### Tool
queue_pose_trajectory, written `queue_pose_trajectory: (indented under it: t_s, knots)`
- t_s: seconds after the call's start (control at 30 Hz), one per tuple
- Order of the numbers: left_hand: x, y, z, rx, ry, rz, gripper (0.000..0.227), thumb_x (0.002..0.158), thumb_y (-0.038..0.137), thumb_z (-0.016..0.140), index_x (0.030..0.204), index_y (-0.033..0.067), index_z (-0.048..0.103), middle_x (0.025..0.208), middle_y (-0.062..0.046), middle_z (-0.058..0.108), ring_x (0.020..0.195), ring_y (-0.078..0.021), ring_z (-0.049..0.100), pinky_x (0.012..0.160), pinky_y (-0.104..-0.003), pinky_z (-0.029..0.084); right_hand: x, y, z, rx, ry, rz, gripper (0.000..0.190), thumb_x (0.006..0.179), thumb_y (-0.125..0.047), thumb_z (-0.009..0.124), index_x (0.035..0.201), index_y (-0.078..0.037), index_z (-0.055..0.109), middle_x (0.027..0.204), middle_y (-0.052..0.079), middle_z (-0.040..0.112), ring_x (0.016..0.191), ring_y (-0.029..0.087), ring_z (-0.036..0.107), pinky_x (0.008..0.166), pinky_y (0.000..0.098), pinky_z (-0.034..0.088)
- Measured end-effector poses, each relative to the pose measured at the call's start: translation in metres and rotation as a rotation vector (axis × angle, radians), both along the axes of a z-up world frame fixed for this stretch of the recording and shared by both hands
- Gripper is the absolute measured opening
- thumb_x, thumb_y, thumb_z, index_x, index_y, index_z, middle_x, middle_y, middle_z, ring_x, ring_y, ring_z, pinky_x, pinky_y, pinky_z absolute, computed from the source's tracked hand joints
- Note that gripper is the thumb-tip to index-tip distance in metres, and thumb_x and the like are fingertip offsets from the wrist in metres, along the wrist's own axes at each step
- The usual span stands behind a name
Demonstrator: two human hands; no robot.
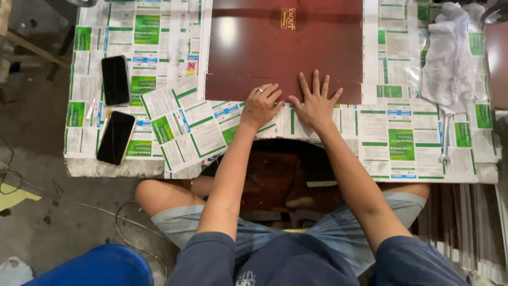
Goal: The person sits on the floor and repeatedly presses down on a reddish-brown rectangular board placed on a newspaper-covered surface. They use both hands to apply pressure to the board, occasionally lifting and repositioning it before pressing again.
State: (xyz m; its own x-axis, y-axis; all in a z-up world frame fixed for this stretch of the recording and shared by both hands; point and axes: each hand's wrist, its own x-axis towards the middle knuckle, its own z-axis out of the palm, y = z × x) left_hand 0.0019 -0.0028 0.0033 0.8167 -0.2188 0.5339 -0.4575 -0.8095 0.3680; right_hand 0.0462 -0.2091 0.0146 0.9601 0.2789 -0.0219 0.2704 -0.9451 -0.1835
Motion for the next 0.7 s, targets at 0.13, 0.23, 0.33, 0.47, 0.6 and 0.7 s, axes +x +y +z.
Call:
queue_pose_trajectory:
  t_s: [0.13,0.23,0.33,0.47,0.6,0.7]
  knots:
    - [0.0,0.001,0.004,0.01,0.024,0.01,0.035,0.091,0.026,0.076,0.117,0.0034,0.074,0.129,-0.011,0.07,0.121,-0.0267,0.063,0.104,-0.042,0.05,0.016,0.001,0.0,-0.016,0.025,-0.003,0.081,0.097,-0.072,0.041,0.166,-0.035,0.02,0.173,0.013,0.009,0.157,0.046,0.004,0.109,0.0847,-0.002]
    - [-0.002,0.001,0.011,-0.022,0.106,0.0,0.042,0.092,0.026,0.074,0.126,0.0018,0.071,0.132,-0.012,0.068,0.125,-0.0282,0.061,0.107,-0.044,0.047,0.027,0.002,0.002,-0.021,0.034,0.0,0.081,0.097,-0.073,0.04,0.166,-0.035,0.018,0.174,0.012,0.008,0.158,0.045,0.004,0.11,0.0848,-0.003]
    - [-0.001,0.001,0.016,0.017,0.007,0.06,0.047,0.087,0.031,0.074,0.125,0.0039,0.071,0.136,-0.018,0.064,0.13,-0.0341,0.056,0.113,-0.05,0.038,0.037,0.002,0.003,-0.017,0.041,0.003,0.083,0.096,-0.075,0.04,0.166,-0.036,0.017,0.174,0.012,0.007,0.158,0.044,0.003,0.11,0.0847,-0.003]
    - [0.006,0.002,-0.013,0.058,0.086,0.025,0.044,0.098,0.038,0.068,0.13,0.0075,0.07,0.143,-0.015,0.062,0.138,-0.0343,0.052,0.12,-0.053,0.033,0.056,0.003,-0.001,-0.014,0.054,0.005,0.088,0.093,-0.079,0.039,0.167,-0.037,0.016,0.175,0.009,0.003,0.16,0.042,0.0,0.112,0.0838,-0.004]
    - [0.007,0.0,-0.02,0.101,0.088,0.01,0.045,0.098,0.042,0.065,0.127,0.009,0.071,0.143,-0.015,0.062,0.138,-0.0354,0.053,0.119,-0.057,0.035,0.09,0.005,-0.004,-0.028,0.078,0.016,0.093,0.089,-0.085,0.035,0.166,-0.038,0.012,0.175,0.009,-0.002,0.16,0.04,-0.004,0.114,0.0816,-0.007]
    - [0.005,0.001,-0.016,0.108,0.067,-0.003,0.044,0.097,0.042,0.065,0.128,0.0106,0.071,0.141,-0.015,0.063,0.135,-0.0373,0.055,0.117,-0.058,0.037,0.108,0.007,-0.001,-0.032,0.12,0.01,0.095,0.089,-0.087,0.033,0.167,-0.038,0.01,0.175,0.009,-0.004,0.16,0.039,-0.006,0.115,0.0806,-0.008]
